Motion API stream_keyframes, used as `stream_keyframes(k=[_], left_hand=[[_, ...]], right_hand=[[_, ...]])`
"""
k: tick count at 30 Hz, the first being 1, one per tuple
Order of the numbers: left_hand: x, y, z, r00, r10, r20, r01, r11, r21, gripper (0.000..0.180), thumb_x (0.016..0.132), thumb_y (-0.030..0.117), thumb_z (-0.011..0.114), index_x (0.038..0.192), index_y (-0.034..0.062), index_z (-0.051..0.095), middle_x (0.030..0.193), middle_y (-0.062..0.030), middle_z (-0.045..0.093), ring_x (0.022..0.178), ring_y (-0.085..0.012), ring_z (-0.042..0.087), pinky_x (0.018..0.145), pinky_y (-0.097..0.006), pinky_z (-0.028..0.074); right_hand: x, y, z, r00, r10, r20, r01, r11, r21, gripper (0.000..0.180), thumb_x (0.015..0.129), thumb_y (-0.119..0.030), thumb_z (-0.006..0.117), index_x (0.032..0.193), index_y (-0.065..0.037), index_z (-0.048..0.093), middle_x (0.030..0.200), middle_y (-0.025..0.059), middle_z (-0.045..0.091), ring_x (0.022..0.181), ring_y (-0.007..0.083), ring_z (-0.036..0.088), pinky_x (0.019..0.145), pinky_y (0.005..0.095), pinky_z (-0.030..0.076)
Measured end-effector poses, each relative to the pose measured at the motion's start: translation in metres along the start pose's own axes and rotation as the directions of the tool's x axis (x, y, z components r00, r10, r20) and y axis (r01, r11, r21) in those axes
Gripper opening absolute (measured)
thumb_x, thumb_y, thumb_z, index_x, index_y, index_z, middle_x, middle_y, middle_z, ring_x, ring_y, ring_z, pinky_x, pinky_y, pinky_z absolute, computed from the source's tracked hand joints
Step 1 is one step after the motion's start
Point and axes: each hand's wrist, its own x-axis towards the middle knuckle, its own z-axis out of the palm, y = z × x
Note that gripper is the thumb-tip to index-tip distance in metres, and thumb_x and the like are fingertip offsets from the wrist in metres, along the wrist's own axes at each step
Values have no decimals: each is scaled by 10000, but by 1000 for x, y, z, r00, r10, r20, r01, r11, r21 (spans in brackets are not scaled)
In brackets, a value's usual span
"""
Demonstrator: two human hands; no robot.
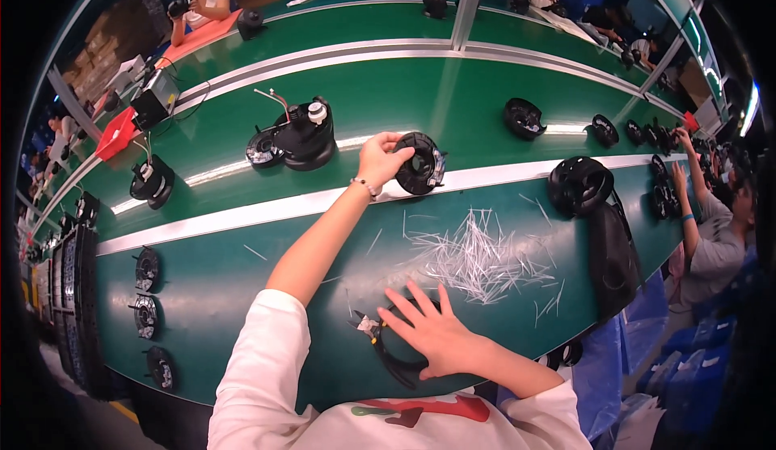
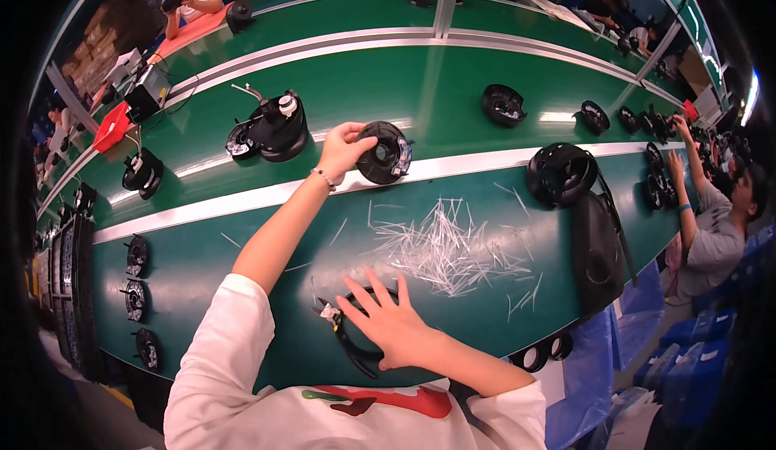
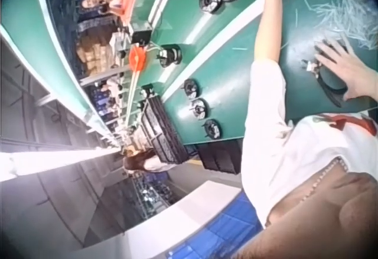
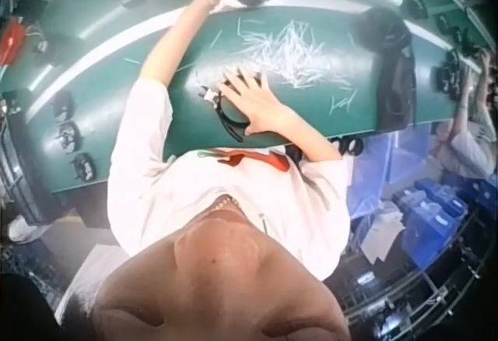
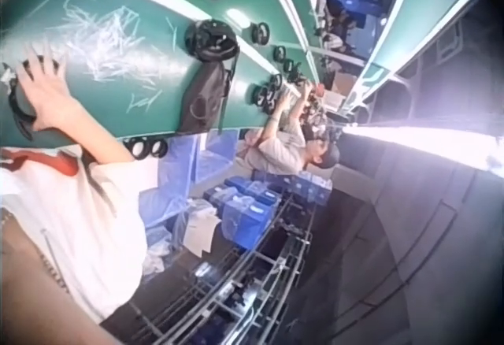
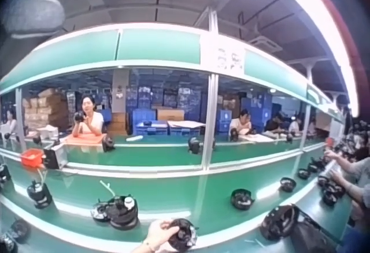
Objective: Manually assemble circuit boards into light fixture housings and trim wire ties using pliers on an assembly line.
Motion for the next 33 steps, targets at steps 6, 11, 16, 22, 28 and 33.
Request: stream_keyframes(k=[6,11,16,22,28,33], left_hand=[[-59,32,-16,999,37,5,-33,940,-340,234,792,46,589,1006,-29,529,926,-70,601,827,-104,564,740,-224,461],[-102,36,-4,994,42,-97,-88,835,-544,239,832,79,547,1046,-14,496,991,-69,573,901,-112,536,798,-237,435],[-134,48,0,974,28,223,133,729,-672,426,867,210,469,1232,14,368,1178,-113,470,1058,-195,477,907,-332,382],[-124,58,-33,731,3,682,626,396,-672,611,859,501,318,1263,44,356,1241,-143,428,1125,-284,433,952,-434,343],[-128,56,-44,868,-143,476,465,569,-678,543,866,471,335,1179,45,456,1169,-112,493,1087,-234,463,928,-399,379],[-134,66,-49,894,-44,446,398,536,-745,753,816,648,242,1227,41,415,1208,-108,466,1087,-224,473,927,-368,392]], right_hand=[[-18,24,-22,925,50,-378,75,948,310,1070,491,-286,792,1324,0,183,1348,197,204,1243,364,215,994,466,225],[29,55,-36,336,594,-731,572,488,660,1053,560,-150,795,1320,60,98,1298,168,288,1183,239,332,986,341,271],[64,47,-34,336,637,-694,572,447,687,1034,596,-139,782,1300,103,66,1243,186,330,1157,221,360,956,336,326],[75,45,-18,377,560,-738,305,677,670,1164,546,-344,801,1305,100,38,1220,238,309,1147,314,358,965,383,307],[84,21,-30,412,451,-792,34,860,509,1135,532,-297,809,1322,65,78,1312,242,237,1187,310,323,974,388,296],[94,13,-37,382,319,-868,40,932,360,1178,448,-382,811,1298,72,132,1309,241,221,1184,384,251,974,464,243]])
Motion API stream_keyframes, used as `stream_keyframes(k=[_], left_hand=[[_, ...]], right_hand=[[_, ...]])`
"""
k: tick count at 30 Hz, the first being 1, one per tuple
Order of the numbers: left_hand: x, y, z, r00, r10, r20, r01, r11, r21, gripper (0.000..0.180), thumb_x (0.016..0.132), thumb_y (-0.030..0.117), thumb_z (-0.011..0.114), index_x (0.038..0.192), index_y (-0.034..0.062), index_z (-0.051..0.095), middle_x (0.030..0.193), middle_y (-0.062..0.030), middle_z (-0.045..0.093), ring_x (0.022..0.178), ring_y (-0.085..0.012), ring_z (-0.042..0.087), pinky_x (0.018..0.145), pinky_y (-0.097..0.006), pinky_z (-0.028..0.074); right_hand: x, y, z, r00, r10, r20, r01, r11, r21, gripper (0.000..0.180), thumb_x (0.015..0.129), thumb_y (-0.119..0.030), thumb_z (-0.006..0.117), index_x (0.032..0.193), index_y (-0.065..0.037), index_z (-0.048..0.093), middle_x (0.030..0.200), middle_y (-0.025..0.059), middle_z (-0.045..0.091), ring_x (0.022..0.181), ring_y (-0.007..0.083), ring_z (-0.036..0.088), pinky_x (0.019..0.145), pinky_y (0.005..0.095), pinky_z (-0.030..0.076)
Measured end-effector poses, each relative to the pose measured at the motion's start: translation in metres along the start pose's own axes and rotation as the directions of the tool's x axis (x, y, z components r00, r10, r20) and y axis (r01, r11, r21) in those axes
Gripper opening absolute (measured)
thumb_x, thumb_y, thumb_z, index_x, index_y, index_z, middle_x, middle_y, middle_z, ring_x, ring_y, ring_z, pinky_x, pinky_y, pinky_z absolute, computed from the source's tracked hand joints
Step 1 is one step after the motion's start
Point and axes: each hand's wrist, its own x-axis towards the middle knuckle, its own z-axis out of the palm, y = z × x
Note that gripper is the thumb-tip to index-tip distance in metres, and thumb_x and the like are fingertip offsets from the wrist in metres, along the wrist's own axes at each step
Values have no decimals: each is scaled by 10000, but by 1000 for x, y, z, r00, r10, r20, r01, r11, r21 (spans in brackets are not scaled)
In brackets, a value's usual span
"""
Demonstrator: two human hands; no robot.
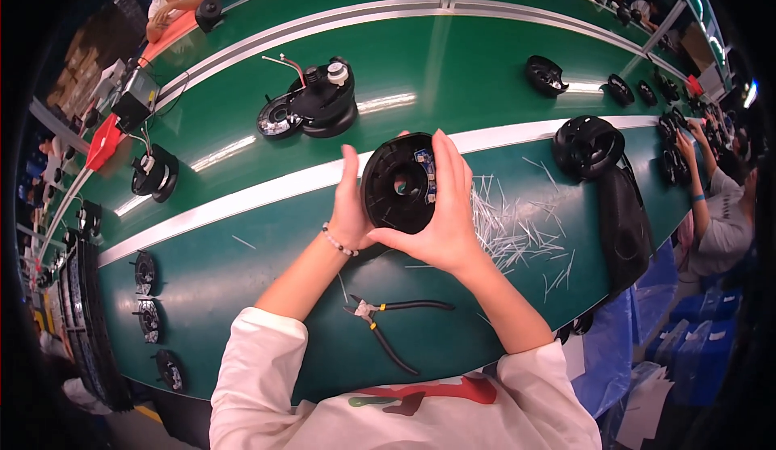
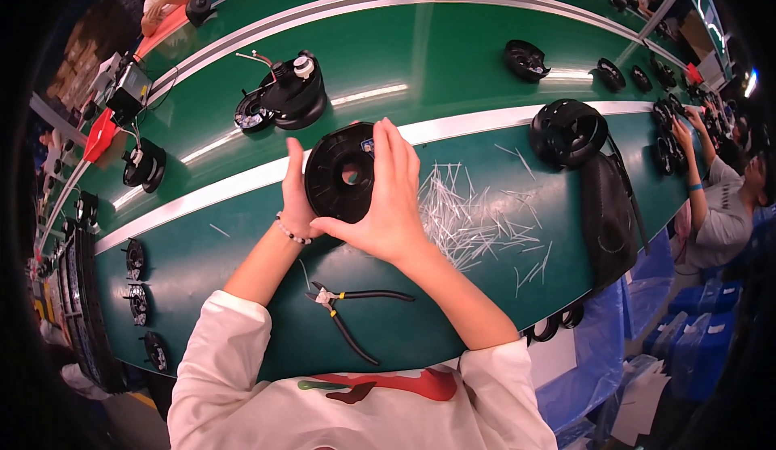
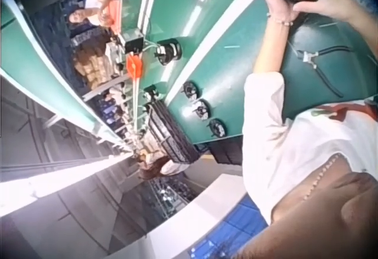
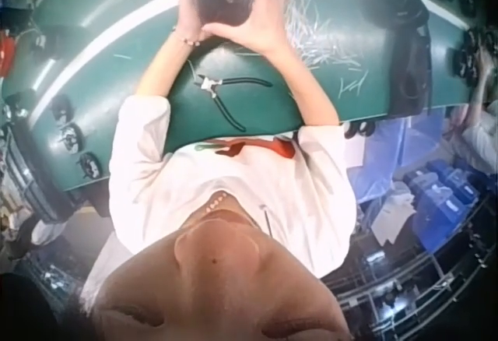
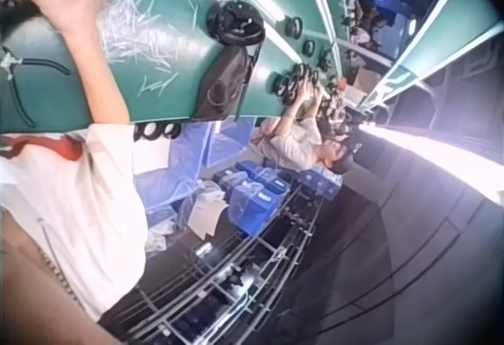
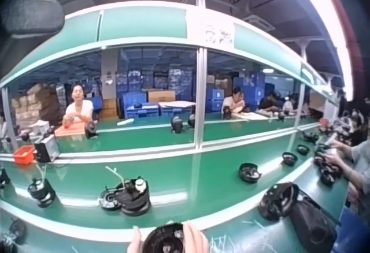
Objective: Manually assemble circuit boards into light fixture housings and trim wire ties using pliers on an assembly line.
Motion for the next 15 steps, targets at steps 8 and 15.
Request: stream_keyframes(k=[8,15], left_hand=[[-11,14,-21,996,-87,22,84,993,85,871,744,738,241,1255,45,377,1224,-120,450,1105,-232,462,940,-375,388],[-23,21,-34,998,-1,69,-8,991,135,582,817,480,436,1193,36,420,1146,-112,496,1026,-213,511,891,-356,427]], right_hand=[[7,-6,13,998,-31,60,39,990,-137,1152,428,-473,791,1264,70,215,1238,233,284,1117,386,318,921,466,297],[5,-10,32,1000,12,16,-11,996,-94,1157,440,-456,800,1292,50,202,1266,220,269,1135,365,319,944,435,300]])
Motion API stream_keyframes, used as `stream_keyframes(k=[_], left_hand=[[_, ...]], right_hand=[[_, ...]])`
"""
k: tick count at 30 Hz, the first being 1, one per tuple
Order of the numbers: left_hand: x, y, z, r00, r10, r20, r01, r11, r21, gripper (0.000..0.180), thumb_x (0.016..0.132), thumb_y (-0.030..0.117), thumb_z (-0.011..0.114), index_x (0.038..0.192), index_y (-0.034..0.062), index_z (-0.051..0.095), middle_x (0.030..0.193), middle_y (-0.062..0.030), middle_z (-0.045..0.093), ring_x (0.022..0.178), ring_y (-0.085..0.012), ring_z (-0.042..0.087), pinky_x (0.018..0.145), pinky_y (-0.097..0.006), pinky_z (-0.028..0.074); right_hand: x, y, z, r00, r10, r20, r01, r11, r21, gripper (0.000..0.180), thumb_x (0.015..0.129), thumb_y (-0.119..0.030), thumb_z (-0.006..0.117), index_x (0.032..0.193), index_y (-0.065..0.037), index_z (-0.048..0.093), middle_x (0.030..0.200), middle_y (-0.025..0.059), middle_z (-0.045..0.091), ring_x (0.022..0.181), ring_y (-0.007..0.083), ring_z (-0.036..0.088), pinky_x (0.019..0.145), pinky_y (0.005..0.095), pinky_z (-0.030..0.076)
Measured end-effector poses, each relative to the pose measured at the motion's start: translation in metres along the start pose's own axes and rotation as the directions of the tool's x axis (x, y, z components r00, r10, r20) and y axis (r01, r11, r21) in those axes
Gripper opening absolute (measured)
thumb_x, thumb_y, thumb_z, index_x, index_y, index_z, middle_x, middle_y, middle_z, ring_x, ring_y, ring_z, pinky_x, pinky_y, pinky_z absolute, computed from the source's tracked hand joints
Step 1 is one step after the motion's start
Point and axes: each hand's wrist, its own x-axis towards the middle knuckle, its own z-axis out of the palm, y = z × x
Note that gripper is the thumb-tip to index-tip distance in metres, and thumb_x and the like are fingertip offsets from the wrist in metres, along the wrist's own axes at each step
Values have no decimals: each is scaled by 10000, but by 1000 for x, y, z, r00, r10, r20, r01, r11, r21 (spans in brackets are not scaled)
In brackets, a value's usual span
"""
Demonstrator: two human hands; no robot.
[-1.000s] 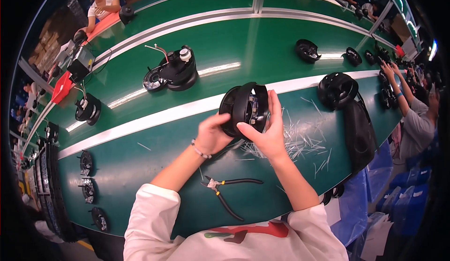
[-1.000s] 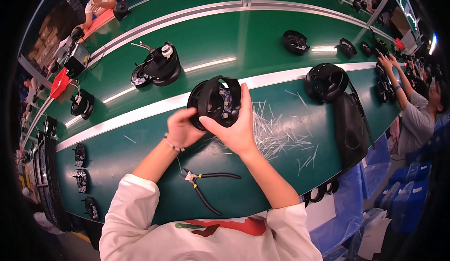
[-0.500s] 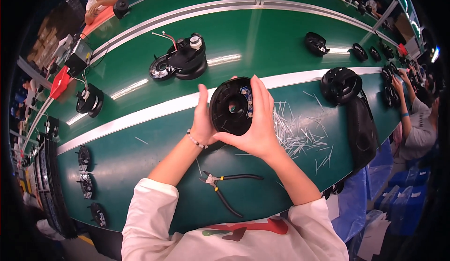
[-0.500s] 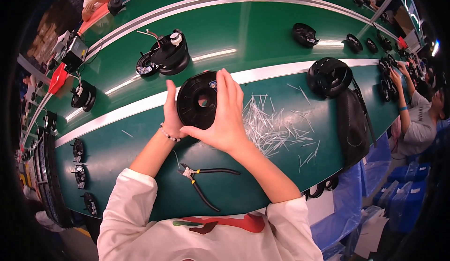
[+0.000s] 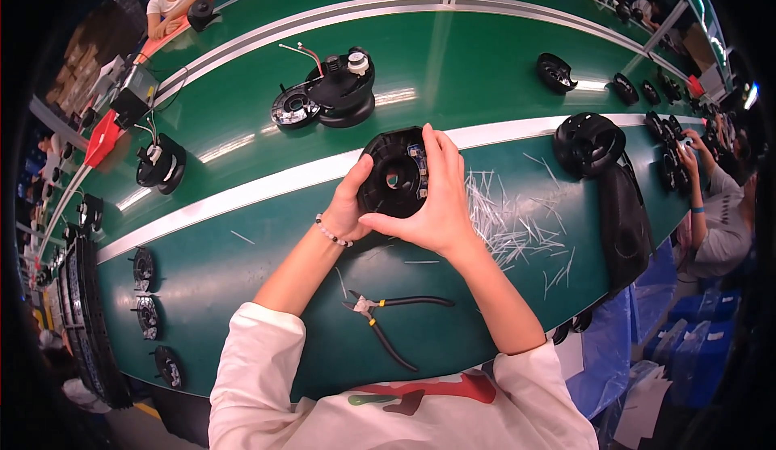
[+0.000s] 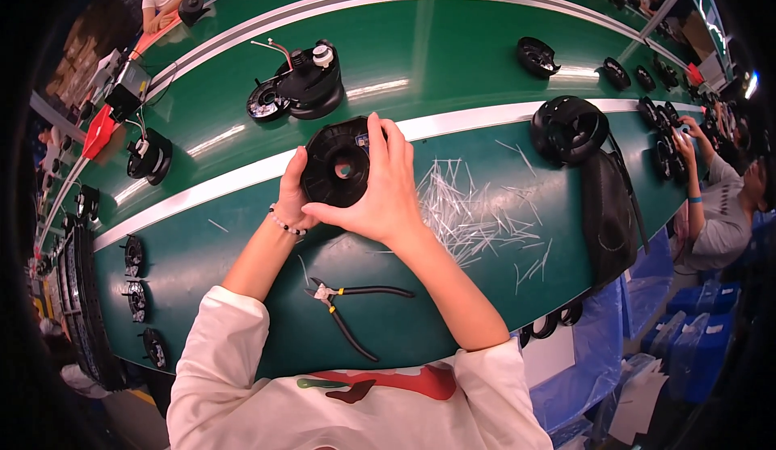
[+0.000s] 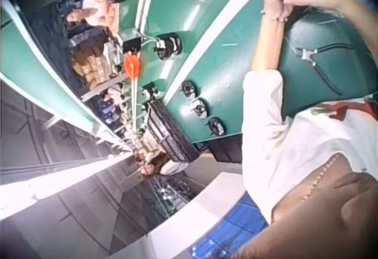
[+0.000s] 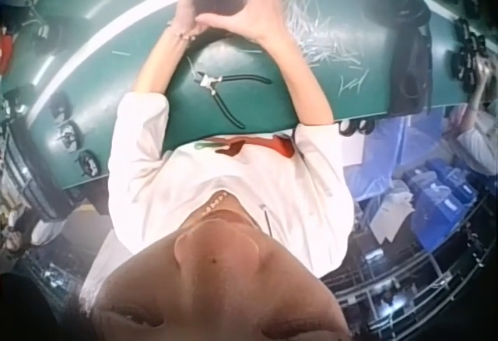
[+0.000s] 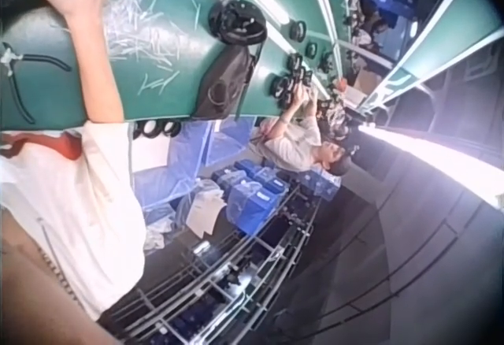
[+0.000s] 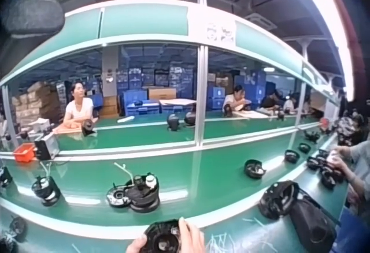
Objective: Manually assemble circuit boards into light fixture housings and trim wire ties using pliers on an assembly line.
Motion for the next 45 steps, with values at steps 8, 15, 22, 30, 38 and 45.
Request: stream_keyframes(k=[8,15,22,30,38,45], left_hand=[[10,-11,1,979,-33,-202,-16,972,-234,300,768,196,500,1010,19,514,901,-88,594,800,-186,589,746,-311,496],[81,-19,-37,984,-174,-24,160,944,-290,270,781,277,486,920,51,542,849,-73,603,747,-182,583,749,-337,485],[190,-30,-66,947,-31,-321,-46,972,-230,216,830,191,486,953,18,528,962,-103,589,903,-221,565,825,-377,439],[170,-25,-43,917,273,-291,-33,779,627,547,721,282,660,1118,-35,456,1049,-152,561,969,-227,536,850,-319,407],[75,103,-63,694,676,248,-259,-87,962,206,702,151,597,859,21,624,862,-142,627,797,-268,610,725,-330,478],[110,141,-110,924,361,-126,258,-343,903,231,756,233,621,763,3,630,727,-115,642,693,-200,634,659,-286,502]], right_hand=[[-10,17,35,989,86,-124,-94,994,-59,1073,509,-469,747,1273,71,222,1252,237,316,1115,378,341,922,439,312],[-17,28,24,983,-3,-182,-24,990,-142,1047,573,-424,730,1302,44,142,1333,299,144,1202,488,178,978,536,180],[-113,-51,-6,665,-71,743,134,991,-25,1011,551,-556,688,1258,57,306,1362,267,134,1258,440,124,976,594,113],[-125,-64,-7,528,18,849,362,900,-244,857,560,-363,697,1243,17,345,1257,193,338,1135,358,351,952,548,223],[-40,-14,-30,684,-359,635,629,731,-265,234,718,-100,474,927,-6,524,774,120,529,690,256,525,575,366,418],[207,-13,-58,691,-474,546,670,137,-729,319,512,-70,652,815,-44,557,879,69,499,873,216,469,713,302,392]])
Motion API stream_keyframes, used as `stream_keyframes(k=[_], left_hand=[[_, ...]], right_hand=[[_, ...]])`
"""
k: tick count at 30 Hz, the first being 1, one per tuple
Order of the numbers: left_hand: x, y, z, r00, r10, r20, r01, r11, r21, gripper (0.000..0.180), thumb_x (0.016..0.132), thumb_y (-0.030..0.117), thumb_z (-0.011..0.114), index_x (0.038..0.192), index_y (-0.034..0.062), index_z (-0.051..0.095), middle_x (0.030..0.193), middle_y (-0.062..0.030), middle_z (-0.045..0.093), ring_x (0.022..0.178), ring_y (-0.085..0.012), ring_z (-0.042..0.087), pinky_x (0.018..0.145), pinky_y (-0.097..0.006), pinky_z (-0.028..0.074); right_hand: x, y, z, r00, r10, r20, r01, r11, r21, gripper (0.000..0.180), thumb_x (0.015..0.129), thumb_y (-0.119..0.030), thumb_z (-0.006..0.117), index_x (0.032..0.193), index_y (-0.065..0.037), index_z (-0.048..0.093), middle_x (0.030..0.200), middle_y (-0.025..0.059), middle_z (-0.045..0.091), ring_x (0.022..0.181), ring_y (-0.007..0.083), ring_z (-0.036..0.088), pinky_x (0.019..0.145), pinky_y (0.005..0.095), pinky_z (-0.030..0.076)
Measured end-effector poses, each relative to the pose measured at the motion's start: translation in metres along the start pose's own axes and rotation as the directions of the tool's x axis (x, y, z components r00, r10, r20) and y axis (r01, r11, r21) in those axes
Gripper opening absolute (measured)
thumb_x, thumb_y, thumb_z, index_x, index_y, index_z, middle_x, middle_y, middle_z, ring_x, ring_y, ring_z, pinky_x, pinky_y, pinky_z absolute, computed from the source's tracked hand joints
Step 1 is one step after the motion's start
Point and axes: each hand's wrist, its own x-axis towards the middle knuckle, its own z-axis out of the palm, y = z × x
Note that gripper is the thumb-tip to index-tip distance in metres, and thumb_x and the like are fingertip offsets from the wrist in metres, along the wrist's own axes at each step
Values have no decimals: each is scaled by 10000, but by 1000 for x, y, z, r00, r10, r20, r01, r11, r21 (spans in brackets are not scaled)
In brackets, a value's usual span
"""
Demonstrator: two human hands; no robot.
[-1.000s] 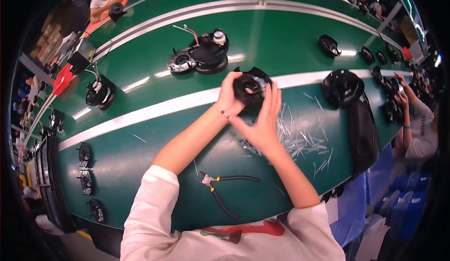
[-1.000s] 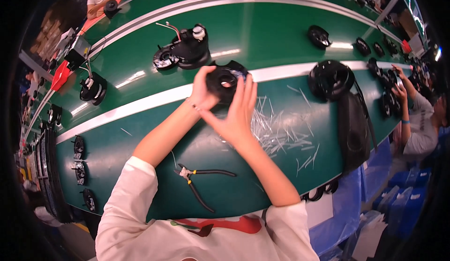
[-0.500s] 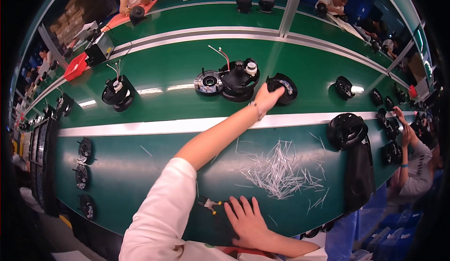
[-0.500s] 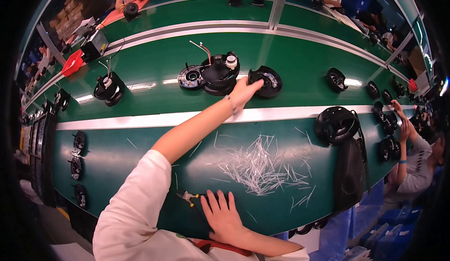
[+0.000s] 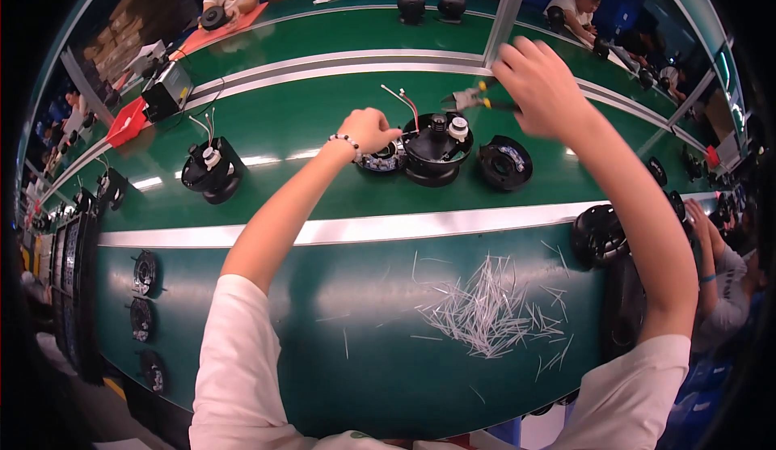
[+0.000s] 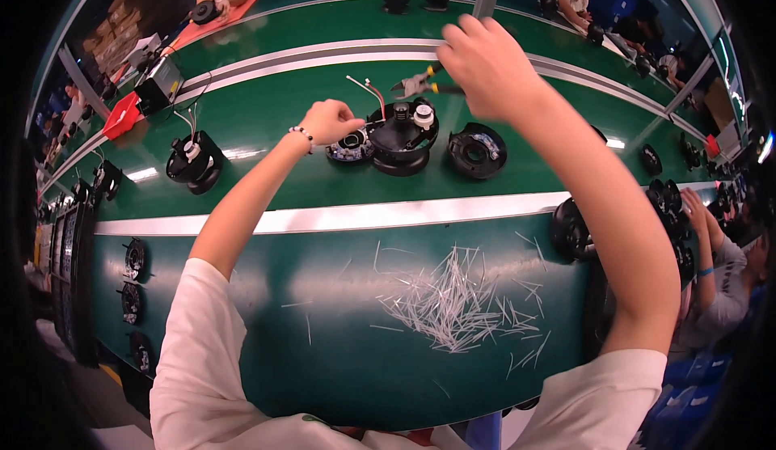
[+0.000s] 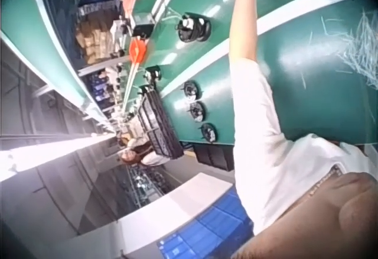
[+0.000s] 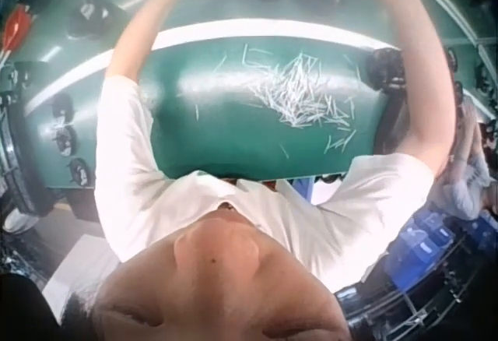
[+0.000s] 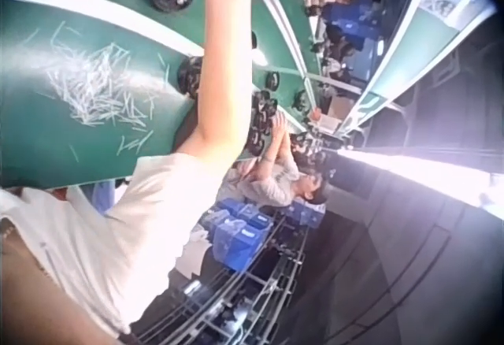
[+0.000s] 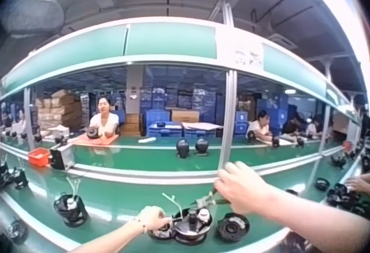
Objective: Manually assemble circuit boards into light fixture housings and trim wire ties using pliers on an assembly line.
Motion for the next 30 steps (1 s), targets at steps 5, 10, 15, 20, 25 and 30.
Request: stream_keyframes(k=[5,10,15,20,25,30], left_hand=[[7,4,17,977,-92,194,155,928,-340,224,774,216,597,703,4,606,640,-81,635,576,-145,624,596,-263,500],[12,6,26,989,-45,142,86,951,-296,207,797,175,569,715,-14,584,649,-81,635,560,-123,620,549,-241,501],[14,5,37,997,18,71,-1,971,-238,184,793,157,561,705,-3,585,627,-72,632,545,-125,617,546,-242,494],[22,17,40,998,62,-1,-61,973,-222,191,767,173,584,666,11,589,596,-67,623,530,-140,611,557,-256,482],[24,23,51,994,87,-72,-100,973,-206,165,725,174,593,639,34,604,613,-96,622,639,-246,619,659,-332,481],[23,24,49,995,67,-75,-82,973,-218,173,714,194,606,641,37,603,639,-126,617,673,-278,609,670,-352,474]], right_hand=[[73,5,58,960,-207,185,220,974,-50,263,505,-110,693,761,-116,627,840,24,517,904,179,479,789,292,369],[84,-22,83,897,-266,353,291,957,-18,289,490,-146,712,772,-156,647,826,10,529,900,178,502,831,313,357],[83,-31,93,855,-244,458,293,955,-37,300,493,-208,731,778,-162,652,888,9,534,916,166,500,823,317,354],[87,-29,87,839,-249,484,308,950,-44,338,473,-227,744,792,-164,652,898,7,538,931,161,492,818,311,350],[88,-25,88,809,-248,534,323,945,-51,347,463,-243,748,789,-170,652,879,-6,549,933,156,490,817,311,348],[87,-29,86,778,-277,564,370,927,-55,326,469,-234,742,772,-161,649,859,-9,565,933,158,500,811,310,361]])
